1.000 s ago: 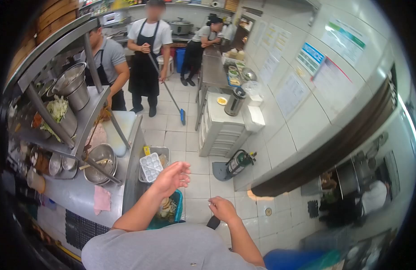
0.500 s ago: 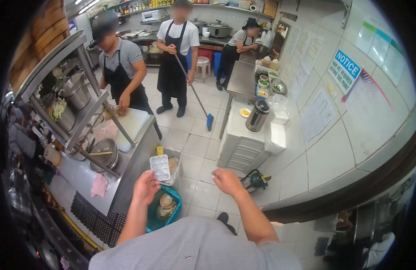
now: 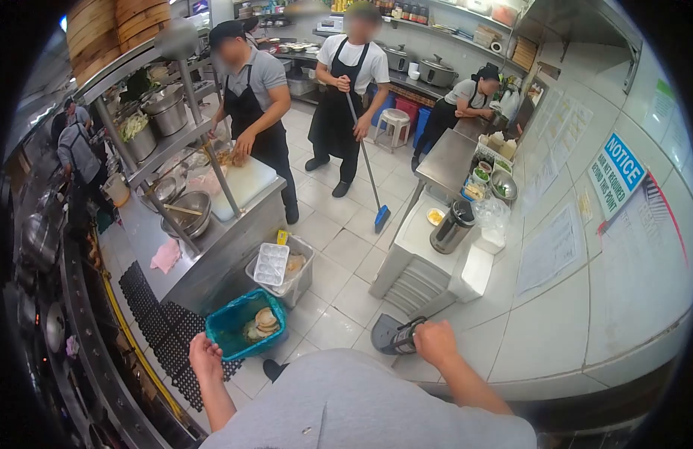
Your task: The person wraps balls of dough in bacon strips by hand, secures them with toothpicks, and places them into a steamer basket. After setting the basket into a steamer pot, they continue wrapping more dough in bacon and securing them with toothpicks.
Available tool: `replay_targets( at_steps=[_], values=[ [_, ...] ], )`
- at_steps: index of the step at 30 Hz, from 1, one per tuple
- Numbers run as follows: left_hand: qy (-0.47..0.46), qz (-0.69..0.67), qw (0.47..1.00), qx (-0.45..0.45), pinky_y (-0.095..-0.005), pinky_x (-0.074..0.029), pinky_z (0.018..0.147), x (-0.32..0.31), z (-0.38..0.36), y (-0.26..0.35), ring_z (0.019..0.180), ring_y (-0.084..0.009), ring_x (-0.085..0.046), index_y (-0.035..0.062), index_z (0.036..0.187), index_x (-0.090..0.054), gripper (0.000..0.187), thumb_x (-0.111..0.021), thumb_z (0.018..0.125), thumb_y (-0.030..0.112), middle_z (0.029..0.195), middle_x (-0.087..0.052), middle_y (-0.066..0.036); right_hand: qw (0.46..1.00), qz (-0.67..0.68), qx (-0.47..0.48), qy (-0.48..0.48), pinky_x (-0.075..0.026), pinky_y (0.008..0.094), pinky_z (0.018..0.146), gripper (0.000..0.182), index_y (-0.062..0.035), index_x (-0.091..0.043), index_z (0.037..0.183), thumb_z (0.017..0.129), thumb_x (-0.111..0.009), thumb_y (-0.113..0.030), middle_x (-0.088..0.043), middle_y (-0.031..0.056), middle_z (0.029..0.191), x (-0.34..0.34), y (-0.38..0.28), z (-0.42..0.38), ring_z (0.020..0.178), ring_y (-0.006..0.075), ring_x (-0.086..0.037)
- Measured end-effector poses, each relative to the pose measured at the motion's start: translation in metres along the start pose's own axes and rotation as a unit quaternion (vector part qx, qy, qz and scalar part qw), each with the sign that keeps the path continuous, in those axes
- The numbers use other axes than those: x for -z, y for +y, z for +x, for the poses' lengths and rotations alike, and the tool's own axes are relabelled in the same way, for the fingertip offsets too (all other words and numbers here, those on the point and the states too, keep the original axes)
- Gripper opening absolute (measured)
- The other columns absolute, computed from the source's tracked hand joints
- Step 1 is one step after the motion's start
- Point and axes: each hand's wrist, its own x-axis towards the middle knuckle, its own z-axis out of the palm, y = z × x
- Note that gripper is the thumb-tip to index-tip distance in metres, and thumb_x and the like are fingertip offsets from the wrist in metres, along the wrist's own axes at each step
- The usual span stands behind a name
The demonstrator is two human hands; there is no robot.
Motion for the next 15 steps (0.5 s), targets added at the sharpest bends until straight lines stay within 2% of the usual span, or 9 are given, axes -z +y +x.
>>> replay_targets(
  at_steps=[2,5,7,10,15],
  values=[
    [0.018,-0.02,1.0,0.008,-0.0293,-0.051,0.064,0.0,-0.006,-0.004,0.077,-0.0138,-0.062,0.0145,0.119,-0.067,0.018,-0.075,0.108,0.027,0.09,-0.062,0.001,1.0,-0.01,-0.008,-0.003,-0.051,0.0509,0.088,0.015,-0.0091,-0.079,0.097,0.098,-0.074,-0.023,-0.077,0.0138,0.094,0.009,0.012,0.011,0.096,0.0365,-0.075],
    [-0.027,-0.043,0.999,0.02,-0.0301,-0.051,0.064,-0.025,-0.015,-0.002,0.078,-0.0147,-0.062,0.0141,0.12,-0.066,0.019,-0.075,0.108,0.025,0.091,-0.063,0.001,0.998,-0.014,0.036,0.043,-0.051,0.051,0.088,0.016,-0.0086,-0.078,0.097,0.098,-0.075,-0.024,-0.077,0.014,0.095,0.017,0.028,0.039,0.096,0.0372,-0.075],
    [-0.119,-0.039,0.992,0.02,-0.0305,-0.053,0.065,-0.066,-0.027,0.008,0.078,-0.0151,-0.064,0.0134,0.122,-0.065,0.018,-0.074,0.11,0.023,0.092,-0.064,0.0,0.993,0.019,0.045,0.112,-0.052,0.0505,0.088,0.016,-0.0078,-0.077,0.096,0.096,-0.077,-0.023,-0.076,0.0141,0.095,0.028,0.026,0.048,0.095,0.0372,-0.074],
    [-0.196,0.007,0.98,-0.013,-0.0314,-0.059,0.068,-0.105,-0.042,0.024,0.08,-0.0154,-0.069,0.0136,0.124,-0.067,0.016,-0.072,0.111,0.022,0.093,-0.068,0.001,0.988,0.027,0.038,0.149,-0.052,0.0494,0.086,0.013,-0.008,-0.077,0.096,0.094,-0.079,-0.021,-0.075,0.0135,0.093,0.045,0.031,0.022,0.092,0.0366,-0.073],
    [-0.228,0.047,0.973,-0.008,-0.029,-0.059,0.067,-0.127,-0.038,0.02,0.078,-0.0128,-0.069,0.0131,0.124,-0.066,0.017,-0.072,0.111,0.023,0.093,-0.067,0.001,0.984,0.019,0.002,0.175,-0.051,0.0499,0.083,0.011,-0.0087,-0.075,0.093,0.093,-0.08,-0.018,-0.072,0.0113,0.088,0.087,0.039,-0.024,0.088,0.0348,-0.071]
  ],
)
